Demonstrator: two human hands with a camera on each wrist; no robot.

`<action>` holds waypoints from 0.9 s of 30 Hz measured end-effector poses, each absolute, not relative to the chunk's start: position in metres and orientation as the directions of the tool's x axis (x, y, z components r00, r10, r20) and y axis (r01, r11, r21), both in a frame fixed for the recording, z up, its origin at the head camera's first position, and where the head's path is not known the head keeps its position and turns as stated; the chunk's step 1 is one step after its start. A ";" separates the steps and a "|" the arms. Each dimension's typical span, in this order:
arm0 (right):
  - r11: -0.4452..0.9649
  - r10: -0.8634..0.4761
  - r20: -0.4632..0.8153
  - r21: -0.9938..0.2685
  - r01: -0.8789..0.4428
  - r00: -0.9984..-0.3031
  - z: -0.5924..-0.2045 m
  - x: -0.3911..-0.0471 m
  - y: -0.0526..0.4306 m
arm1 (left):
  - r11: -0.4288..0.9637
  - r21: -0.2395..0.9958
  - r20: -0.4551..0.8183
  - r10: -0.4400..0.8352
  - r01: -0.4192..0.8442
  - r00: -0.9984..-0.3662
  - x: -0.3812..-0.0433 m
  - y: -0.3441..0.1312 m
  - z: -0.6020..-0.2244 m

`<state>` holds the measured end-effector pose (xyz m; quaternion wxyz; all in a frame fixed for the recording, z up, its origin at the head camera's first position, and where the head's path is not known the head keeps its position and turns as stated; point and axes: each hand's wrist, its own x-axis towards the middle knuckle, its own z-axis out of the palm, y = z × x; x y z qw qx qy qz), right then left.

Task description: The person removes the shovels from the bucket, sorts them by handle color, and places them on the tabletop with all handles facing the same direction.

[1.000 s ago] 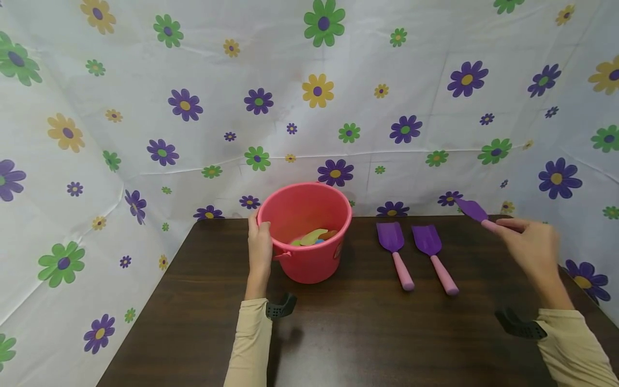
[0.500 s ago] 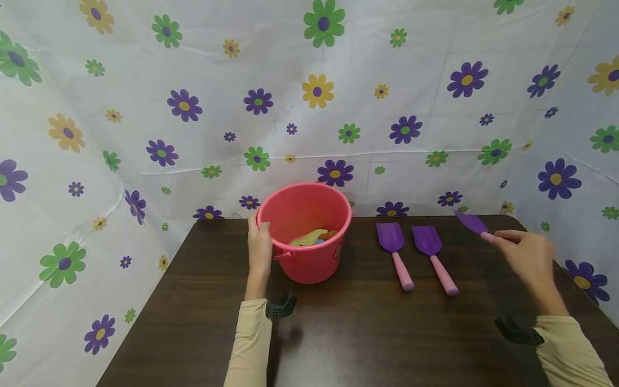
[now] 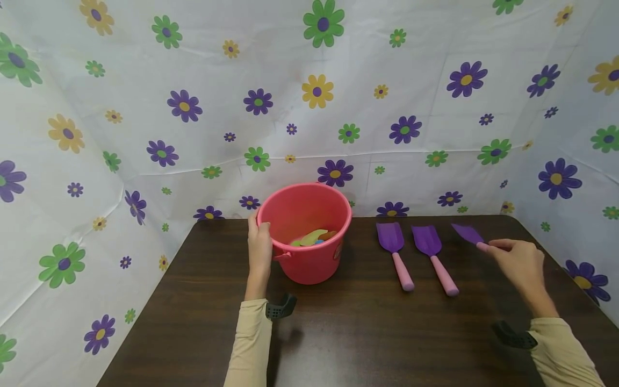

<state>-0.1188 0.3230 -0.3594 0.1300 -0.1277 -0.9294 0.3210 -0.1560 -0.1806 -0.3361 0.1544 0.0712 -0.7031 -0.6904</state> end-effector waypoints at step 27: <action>0.833 0.204 0.089 -0.539 0.125 -0.975 -0.377 -0.122 0.326 | 0.033 0.995 0.103 -0.305 0.098 -0.947 -0.156 -0.183 -0.337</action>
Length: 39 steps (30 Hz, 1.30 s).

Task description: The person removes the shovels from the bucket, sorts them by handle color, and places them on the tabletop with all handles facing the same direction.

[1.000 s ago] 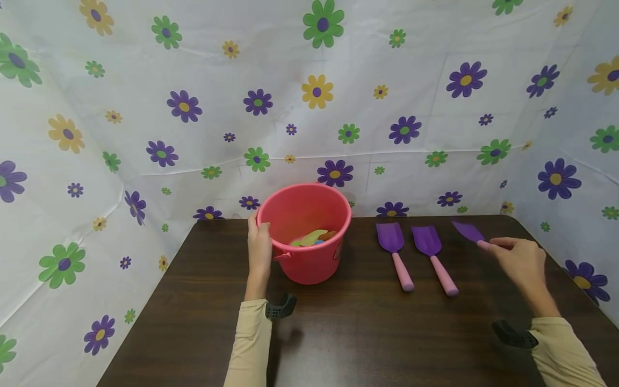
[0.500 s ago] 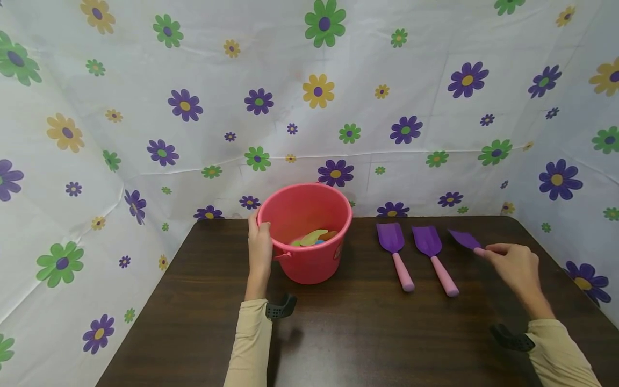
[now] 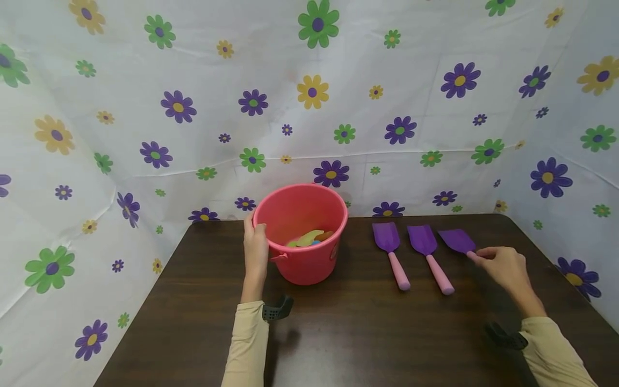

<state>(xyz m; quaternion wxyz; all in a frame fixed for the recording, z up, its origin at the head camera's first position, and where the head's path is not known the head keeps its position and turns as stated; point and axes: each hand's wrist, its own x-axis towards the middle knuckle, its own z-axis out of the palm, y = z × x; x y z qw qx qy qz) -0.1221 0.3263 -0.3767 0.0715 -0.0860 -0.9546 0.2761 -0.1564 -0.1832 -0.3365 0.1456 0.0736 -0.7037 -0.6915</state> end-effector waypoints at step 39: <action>0.883 0.081 -0.070 -0.457 0.104 -0.994 -0.390 -0.133 0.332 | 0.041 0.994 0.113 -0.314 0.105 -0.943 -0.154 -0.181 -0.335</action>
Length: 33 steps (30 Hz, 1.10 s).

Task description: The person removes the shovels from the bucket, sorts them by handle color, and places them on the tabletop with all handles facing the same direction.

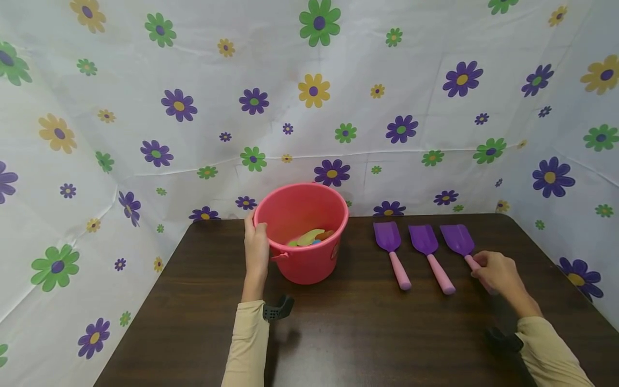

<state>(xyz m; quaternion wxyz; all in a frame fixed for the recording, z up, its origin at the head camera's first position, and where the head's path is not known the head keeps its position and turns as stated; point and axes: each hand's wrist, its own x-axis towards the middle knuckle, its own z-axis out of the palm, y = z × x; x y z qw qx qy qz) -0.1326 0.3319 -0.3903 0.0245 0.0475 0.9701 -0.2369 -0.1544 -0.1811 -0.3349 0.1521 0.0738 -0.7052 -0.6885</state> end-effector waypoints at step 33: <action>0.873 0.027 0.200 -0.482 -0.074 -0.980 -0.303 -0.122 0.250 | 0.031 0.995 0.103 -0.313 0.099 -0.944 -0.153 -0.179 -0.333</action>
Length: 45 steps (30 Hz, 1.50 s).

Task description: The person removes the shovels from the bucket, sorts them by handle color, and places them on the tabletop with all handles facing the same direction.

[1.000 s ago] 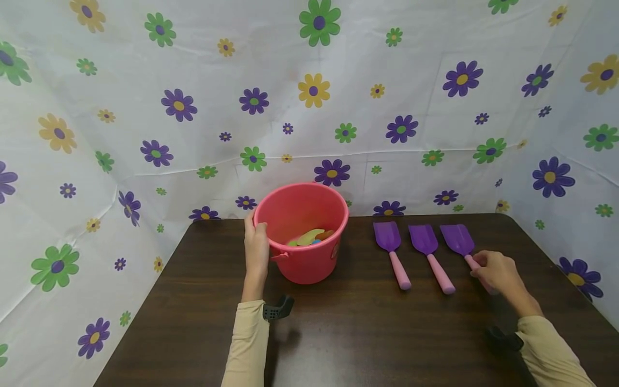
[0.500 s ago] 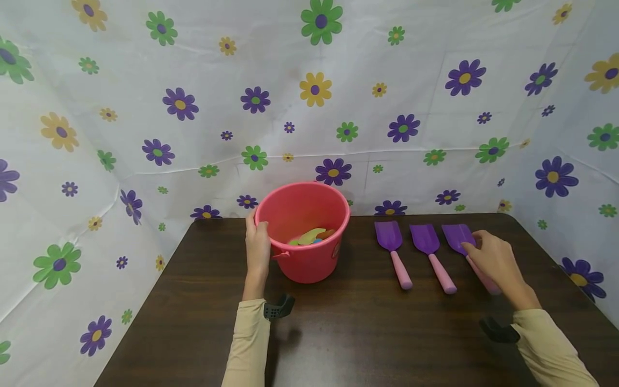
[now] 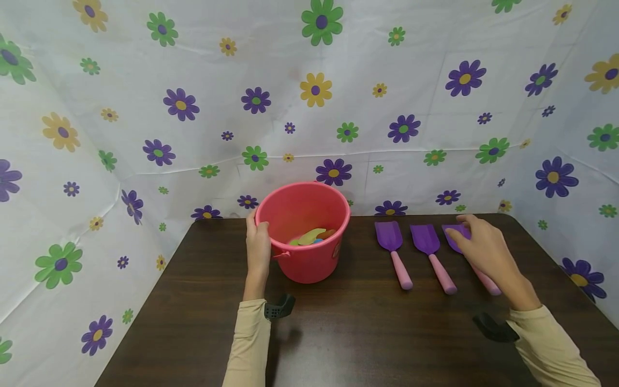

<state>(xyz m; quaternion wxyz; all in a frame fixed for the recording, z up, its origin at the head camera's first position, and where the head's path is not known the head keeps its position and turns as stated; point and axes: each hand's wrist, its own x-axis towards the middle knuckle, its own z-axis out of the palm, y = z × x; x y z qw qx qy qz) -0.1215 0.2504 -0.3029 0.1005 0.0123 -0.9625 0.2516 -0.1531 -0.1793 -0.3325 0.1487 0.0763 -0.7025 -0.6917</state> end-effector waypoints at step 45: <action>0.761 -0.310 0.298 -0.492 -0.423 -0.903 -0.185 -0.126 0.117 | 0.050 0.991 0.133 -0.328 0.124 -0.935 -0.153 -0.179 -0.334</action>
